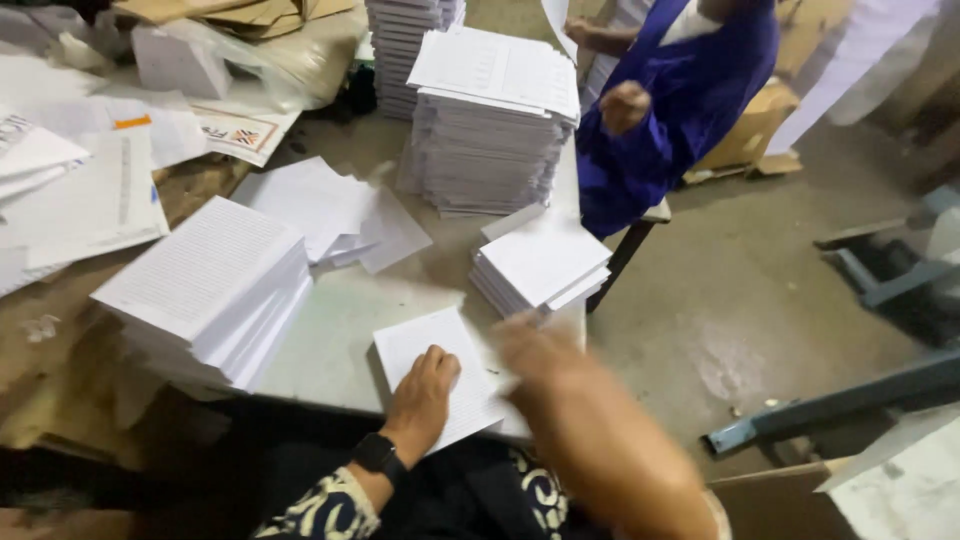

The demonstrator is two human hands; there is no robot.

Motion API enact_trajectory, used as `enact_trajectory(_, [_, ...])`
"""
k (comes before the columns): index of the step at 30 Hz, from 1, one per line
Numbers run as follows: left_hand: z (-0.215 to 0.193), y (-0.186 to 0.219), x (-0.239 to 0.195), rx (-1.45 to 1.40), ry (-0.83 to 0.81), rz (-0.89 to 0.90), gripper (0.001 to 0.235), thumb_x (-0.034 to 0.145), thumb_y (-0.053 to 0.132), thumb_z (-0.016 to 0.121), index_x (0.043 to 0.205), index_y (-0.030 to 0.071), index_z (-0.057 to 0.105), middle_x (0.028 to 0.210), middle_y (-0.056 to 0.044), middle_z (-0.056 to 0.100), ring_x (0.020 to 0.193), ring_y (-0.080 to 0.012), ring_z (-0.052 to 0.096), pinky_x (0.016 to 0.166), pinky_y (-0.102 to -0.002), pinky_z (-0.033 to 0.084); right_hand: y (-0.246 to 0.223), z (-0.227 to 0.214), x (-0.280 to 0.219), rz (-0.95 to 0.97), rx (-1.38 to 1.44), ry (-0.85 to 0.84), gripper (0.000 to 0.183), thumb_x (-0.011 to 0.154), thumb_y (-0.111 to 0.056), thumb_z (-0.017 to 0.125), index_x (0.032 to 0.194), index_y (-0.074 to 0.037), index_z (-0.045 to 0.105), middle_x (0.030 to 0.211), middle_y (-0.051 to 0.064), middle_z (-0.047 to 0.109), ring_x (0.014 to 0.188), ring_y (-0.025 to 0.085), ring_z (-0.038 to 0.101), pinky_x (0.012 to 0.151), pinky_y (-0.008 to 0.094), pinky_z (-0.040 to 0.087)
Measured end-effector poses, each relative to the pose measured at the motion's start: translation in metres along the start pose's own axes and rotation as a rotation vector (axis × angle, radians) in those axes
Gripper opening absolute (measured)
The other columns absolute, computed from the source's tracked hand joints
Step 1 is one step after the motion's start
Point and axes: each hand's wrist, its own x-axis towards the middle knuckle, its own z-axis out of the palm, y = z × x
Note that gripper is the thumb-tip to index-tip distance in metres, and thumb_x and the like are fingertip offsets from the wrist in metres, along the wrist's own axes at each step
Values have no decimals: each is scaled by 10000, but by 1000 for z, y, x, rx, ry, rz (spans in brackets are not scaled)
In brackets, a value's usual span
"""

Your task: Manually counting and stacking sheets of lined paper on a production table.

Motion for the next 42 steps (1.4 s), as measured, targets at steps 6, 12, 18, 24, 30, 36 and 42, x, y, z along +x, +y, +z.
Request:
enact_trajectory(6, [17,-4,-2,398,84,395,1112,485,456,621,1424,52,184,1391,-138,238,1239,-356,271,1067,-470,182,4,57,47,-184,224,-161,350,965,-173,447,1270,-11,506,1498,285,335,1446,446,224,1141,613,122])
enact_trajectory(12, [-18,11,-2,-103,102,-10,346,780,-129,413,1083,-31,549,881,-205,576,793,-374,561,641,-481,474,56,101,47,243,-9,-361,332,945,-181,478,990,90,665,1448,365,303,1413,483,207,1170,581,61])
enact_trajectory(18, [-10,11,-3,61,-59,58,115,885,-11,469,860,100,488,890,-76,479,704,-258,464,561,-406,411,48,63,3,-31,662,-802,251,933,-204,398,1024,-37,562,1050,104,629,902,237,604,801,354,479])
enact_trajectory(24, [-8,6,1,62,-41,53,198,799,-103,449,883,68,501,882,-91,484,713,-253,477,557,-386,427,37,96,-45,10,759,-792,171,980,-86,461,982,-20,618,1040,141,671,945,191,659,842,333,504])
enact_trajectory(30, [-15,7,0,102,-83,44,226,802,-126,433,910,64,488,897,-94,476,710,-250,470,537,-389,434,20,128,-41,489,317,-806,321,925,-165,462,1197,4,494,1263,194,519,1184,293,475,985,430,355])
enact_trajectory(36, [-18,11,0,153,-194,15,351,749,-202,430,925,96,485,903,-62,473,707,-195,442,554,-327,441,15,143,-40,887,-84,-723,561,879,-230,466,1375,21,389,1449,233,391,1384,372,319,1104,507,229])
enact_trajectory(42, [-17,12,2,210,-451,-140,169,900,50,497,975,186,432,975,9,427,787,-136,421,689,-265,499,32,121,-50,1,489,-470,641,844,-222,596,1359,84,369,1440,323,370,1392,459,290,1048,560,284])
